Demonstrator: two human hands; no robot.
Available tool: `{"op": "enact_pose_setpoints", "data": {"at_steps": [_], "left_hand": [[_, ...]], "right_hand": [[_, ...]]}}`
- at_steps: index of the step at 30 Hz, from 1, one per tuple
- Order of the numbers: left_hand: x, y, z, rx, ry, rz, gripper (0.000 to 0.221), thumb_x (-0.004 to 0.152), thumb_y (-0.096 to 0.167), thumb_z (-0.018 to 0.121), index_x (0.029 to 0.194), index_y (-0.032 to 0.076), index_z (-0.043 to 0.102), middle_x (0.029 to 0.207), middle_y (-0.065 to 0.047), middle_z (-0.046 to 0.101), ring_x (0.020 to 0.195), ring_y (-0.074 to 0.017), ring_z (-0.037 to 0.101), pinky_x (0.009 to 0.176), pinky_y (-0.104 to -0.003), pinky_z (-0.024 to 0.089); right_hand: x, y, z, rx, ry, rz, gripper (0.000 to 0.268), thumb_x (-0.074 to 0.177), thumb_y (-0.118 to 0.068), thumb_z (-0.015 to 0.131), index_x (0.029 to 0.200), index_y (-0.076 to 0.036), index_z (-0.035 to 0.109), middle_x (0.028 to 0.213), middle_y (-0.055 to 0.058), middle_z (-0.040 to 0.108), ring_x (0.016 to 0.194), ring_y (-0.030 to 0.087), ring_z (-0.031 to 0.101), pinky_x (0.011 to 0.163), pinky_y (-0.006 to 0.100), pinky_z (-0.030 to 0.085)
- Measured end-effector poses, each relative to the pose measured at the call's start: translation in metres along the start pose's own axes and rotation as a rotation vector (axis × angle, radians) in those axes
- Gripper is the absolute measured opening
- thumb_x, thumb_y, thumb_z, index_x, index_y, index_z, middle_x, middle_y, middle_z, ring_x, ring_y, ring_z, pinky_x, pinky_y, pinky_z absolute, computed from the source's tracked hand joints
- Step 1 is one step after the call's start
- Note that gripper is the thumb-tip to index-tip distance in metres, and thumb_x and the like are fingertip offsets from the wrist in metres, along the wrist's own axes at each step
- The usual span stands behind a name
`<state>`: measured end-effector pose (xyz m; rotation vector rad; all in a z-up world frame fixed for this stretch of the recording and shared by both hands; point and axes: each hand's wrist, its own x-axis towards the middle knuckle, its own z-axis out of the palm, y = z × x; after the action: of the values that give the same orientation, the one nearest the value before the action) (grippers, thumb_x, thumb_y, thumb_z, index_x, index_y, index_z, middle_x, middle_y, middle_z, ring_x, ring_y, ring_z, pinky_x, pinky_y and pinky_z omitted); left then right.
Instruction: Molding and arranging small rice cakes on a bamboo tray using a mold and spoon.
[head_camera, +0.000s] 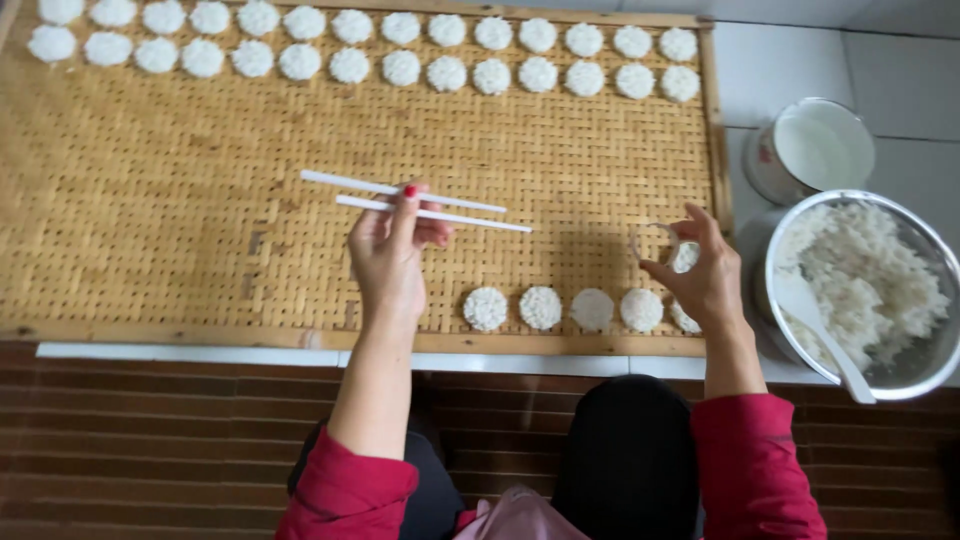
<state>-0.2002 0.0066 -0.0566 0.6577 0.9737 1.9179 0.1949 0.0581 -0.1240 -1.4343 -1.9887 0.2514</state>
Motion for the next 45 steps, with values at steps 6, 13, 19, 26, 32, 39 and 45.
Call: {"op": "enact_pose_setpoints", "data": {"at_steps": [6,13,19,26,32,39,45], "left_hand": [[-0.001,-0.001,0.003,0.095,-0.048,-0.039,0.017,0.102,0.015,0.064,0.107,-0.001,0.069,0.086,-0.015,0.07,0.061,-0.0205,0.073,0.054,-0.028,0.063],[-0.001,-0.003,0.01,0.125,-0.062,-0.051,0.017,0.103,0.014,0.061,0.107,-0.002,0.068,0.085,-0.014,0.069,0.063,-0.0186,0.072,0.056,-0.026,0.062],[-0.002,-0.005,0.014,0.139,-0.071,-0.05,0.017,0.104,0.015,0.06,0.107,-0.001,0.067,0.085,-0.013,0.069,0.064,-0.0177,0.071,0.058,-0.025,0.062],[-0.001,-0.006,0.012,0.133,-0.09,-0.062,0.016,0.105,0.012,0.058,0.11,-0.001,0.067,0.087,-0.012,0.069,0.065,-0.0176,0.071,0.059,-0.025,0.062],[-0.001,-0.008,0.009,0.132,-0.093,-0.059,0.016,0.105,0.012,0.058,0.11,-0.001,0.067,0.088,-0.013,0.069,0.065,-0.0182,0.07,0.059,-0.025,0.062],[-0.011,0.005,0.02,0.074,-0.068,-0.13,0.013,0.099,0.011,0.066,0.105,0.0,0.068,0.087,-0.01,0.07,0.069,-0.0177,0.068,0.062,-0.025,0.058],[-0.016,0.007,0.024,0.147,-0.055,-0.153,0.015,0.101,0.011,0.063,0.109,0.0,0.068,0.09,-0.009,0.07,0.074,-0.0167,0.069,0.067,-0.024,0.061]], "right_hand": [[-0.008,0.021,0.015,-0.012,-0.232,0.084,0.109,0.063,-0.026,0.096,0.158,-0.01,0.046,0.12,0.01,0.073,0.115,0.033,0.067,0.112,0.068,0.033],[-0.009,0.026,0.015,-0.017,-0.269,0.107,0.107,0.069,-0.036,0.095,0.16,-0.014,0.042,0.12,0.009,0.073,0.117,0.033,0.066,0.113,0.069,0.032],[-0.005,0.023,0.013,-0.018,-0.29,0.12,0.106,0.068,-0.027,0.095,0.159,-0.012,0.043,0.12,0.008,0.073,0.118,0.033,0.065,0.113,0.069,0.032],[-0.008,0.018,0.007,0.01,-0.17,0.017,0.102,0.064,-0.025,0.096,0.153,-0.004,0.05,0.119,0.017,0.074,0.113,0.039,0.067,0.108,0.064,0.04],[-0.047,0.041,-0.06,-0.3,0.189,-0.006,0.053,0.083,-0.019,0.088,0.133,-0.01,0.072,0.114,0.009,0.075,0.107,0.033,0.069,0.102,0.046,0.048],[-0.114,0.105,-0.12,-0.939,-0.205,0.671,0.043,0.102,-0.048,0.06,0.12,-0.016,0.082,0.108,0.011,0.081,0.113,0.034,0.062,0.094,0.047,0.042],[-0.108,0.085,-0.151,-0.685,0.024,0.617,0.039,0.087,-0.005,0.077,0.126,-0.011,0.079,0.109,0.013,0.075,0.082,0.03,0.075,0.074,0.045,0.066]]}}
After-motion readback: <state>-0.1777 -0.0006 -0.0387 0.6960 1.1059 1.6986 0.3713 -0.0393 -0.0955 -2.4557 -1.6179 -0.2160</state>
